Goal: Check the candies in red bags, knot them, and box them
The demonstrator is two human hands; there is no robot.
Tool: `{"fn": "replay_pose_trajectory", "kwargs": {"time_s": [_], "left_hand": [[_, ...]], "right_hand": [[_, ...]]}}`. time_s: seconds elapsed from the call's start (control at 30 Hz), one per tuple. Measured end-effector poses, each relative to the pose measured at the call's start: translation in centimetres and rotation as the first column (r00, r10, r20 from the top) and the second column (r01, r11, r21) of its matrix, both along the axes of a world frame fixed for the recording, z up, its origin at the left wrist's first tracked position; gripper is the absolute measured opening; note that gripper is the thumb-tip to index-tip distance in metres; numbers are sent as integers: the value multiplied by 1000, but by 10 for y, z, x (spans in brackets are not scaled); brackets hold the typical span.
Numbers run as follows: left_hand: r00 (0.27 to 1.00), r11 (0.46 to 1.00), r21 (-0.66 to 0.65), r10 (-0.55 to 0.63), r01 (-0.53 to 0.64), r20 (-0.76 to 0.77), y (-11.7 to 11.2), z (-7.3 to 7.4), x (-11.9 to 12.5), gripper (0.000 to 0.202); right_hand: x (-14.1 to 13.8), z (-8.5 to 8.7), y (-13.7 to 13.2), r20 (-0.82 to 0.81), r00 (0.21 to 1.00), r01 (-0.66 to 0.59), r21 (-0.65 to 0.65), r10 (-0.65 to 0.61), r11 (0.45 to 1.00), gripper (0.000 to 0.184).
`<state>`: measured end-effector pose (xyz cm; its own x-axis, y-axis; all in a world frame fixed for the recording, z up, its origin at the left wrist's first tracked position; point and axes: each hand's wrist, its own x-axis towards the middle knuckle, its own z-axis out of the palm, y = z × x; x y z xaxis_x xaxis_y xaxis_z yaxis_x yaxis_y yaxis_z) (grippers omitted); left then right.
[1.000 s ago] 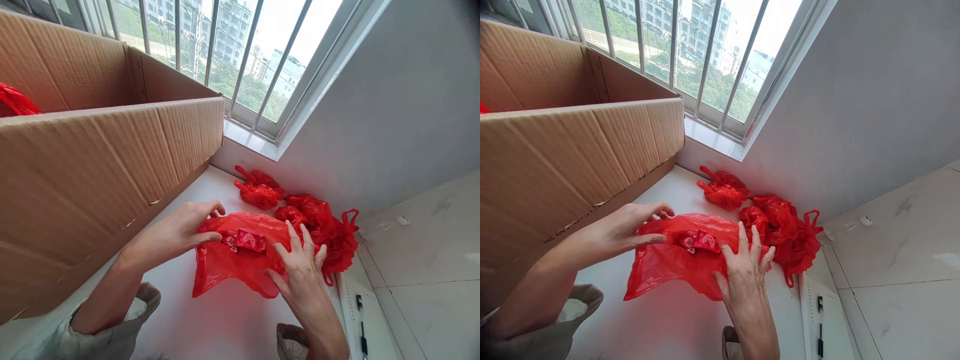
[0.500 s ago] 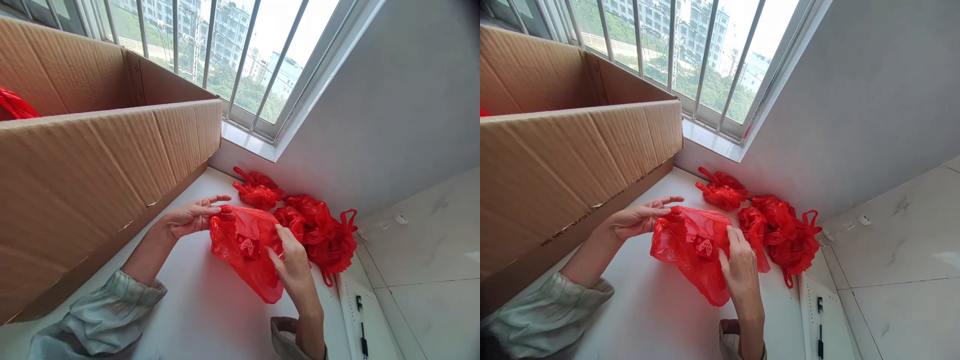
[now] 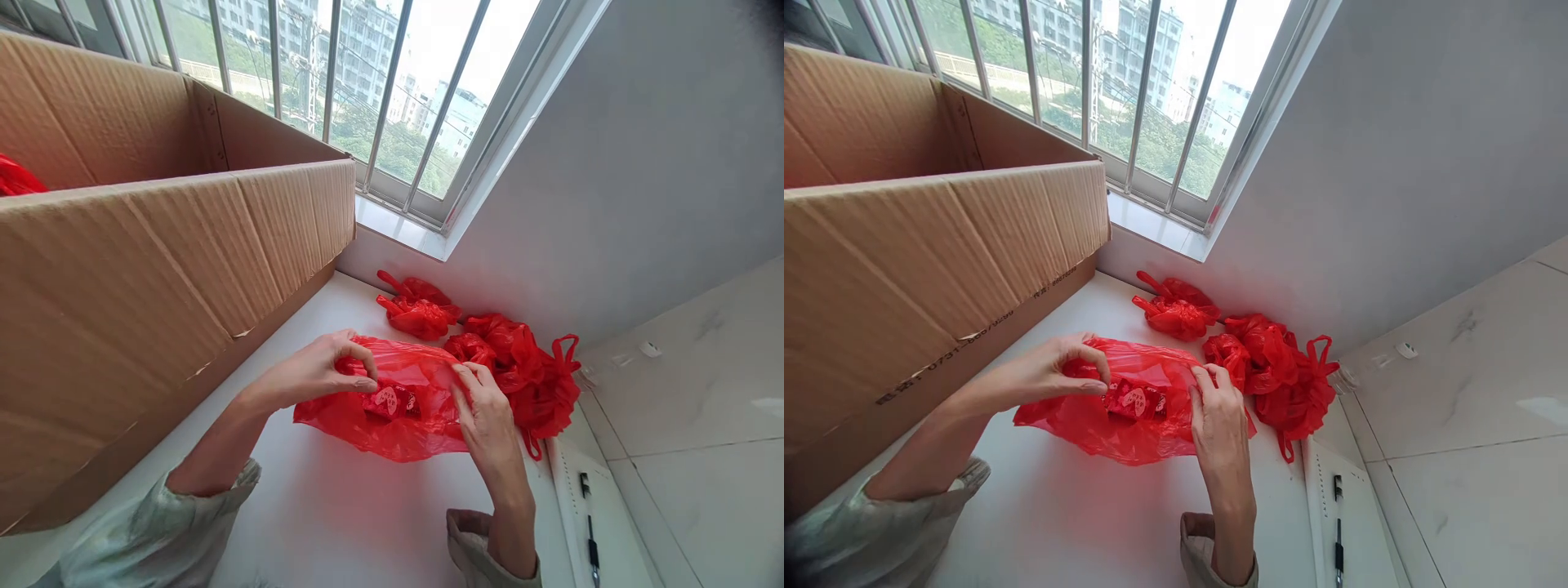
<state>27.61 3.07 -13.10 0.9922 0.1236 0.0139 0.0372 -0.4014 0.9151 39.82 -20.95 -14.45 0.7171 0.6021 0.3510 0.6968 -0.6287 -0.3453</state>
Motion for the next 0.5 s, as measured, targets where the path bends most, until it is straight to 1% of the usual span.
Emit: {"fn": "replay_pose_trajectory", "kwargs": {"time_s": [0.03, 0.1, 0.13, 0.17, 0.2, 0.23, 0.27, 0.3, 0.33, 0.37, 0.4, 0.43, 0.47, 0.5], "left_hand": [[999, 994, 108, 26, -29, 25, -6, 2, -3, 19], [989, 953, 277, 93, -122, 115, -20, 6, -9, 14], [975, 920, 347, 124, -183, 186, -28, 7, -11, 15], [950, 872, 417, 144, -254, 278, -36, 9, -12, 17], [915, 813, 485, 135, -321, 381, -44, 11, -13, 20], [881, 758, 546, 78, -356, 466, -51, 12, -13, 24], [864, 721, 604, -14, -340, 503, -57, 14, -13, 27], [870, 706, 653, -107, -274, 481, -62, 14, -12, 28], [893, 711, 682, -178, -174, 413, -65, 13, -10, 29], [923, 734, 676, -218, -58, 316, -67, 11, -9, 30], [947, 764, 644, -224, 25, 229, -66, 8, -7, 31], [967, 797, 602, -194, 56, 167, -64, 4, -6, 32], [981, 828, 560, -136, 35, 139, -60, -1, -5, 32], [988, 855, 519, -71, -9, 136, -55, -7, -5, 32]], "right_hand": [[-2, 1, 0, 67, 998, -11, 1, 11, 1000, 33], [-11, 4, 2, 227, 973, -55, 25, 48, 998, 30], [-17, 7, 4, 296, 953, -89, 47, 71, 995, 28], [-23, 9, 7, 343, 934, -131, 68, 100, 989, 27], [-30, 10, 11, 361, 922, -180, 81, 139, 980, 27], [-36, 10, 15, 347, 918, -231, 76, 192, 970, 28], [-40, 10, 19, 312, 917, -279, 53, 249, 959, 28], [-43, 8, 23, 264, 917, -312, 14, 298, 950, 29], [-43, 6, 27, 214, 921, -325, -41, 326, 945, 30], [-42, 3, 29, 173, 929, -313, -105, 327, 944, 31], [-40, 0, 30, 147, 941, -279, -171, 304, 945, 31], [-37, -2, 30, 129, 956, -230, -230, 264, 946, 30], [-33, -4, 29, 109, 971, -178, -272, 214, 946, 30], [-29, -5, 26, 73, 983, -137, -300, 166, 944, 32]]}}
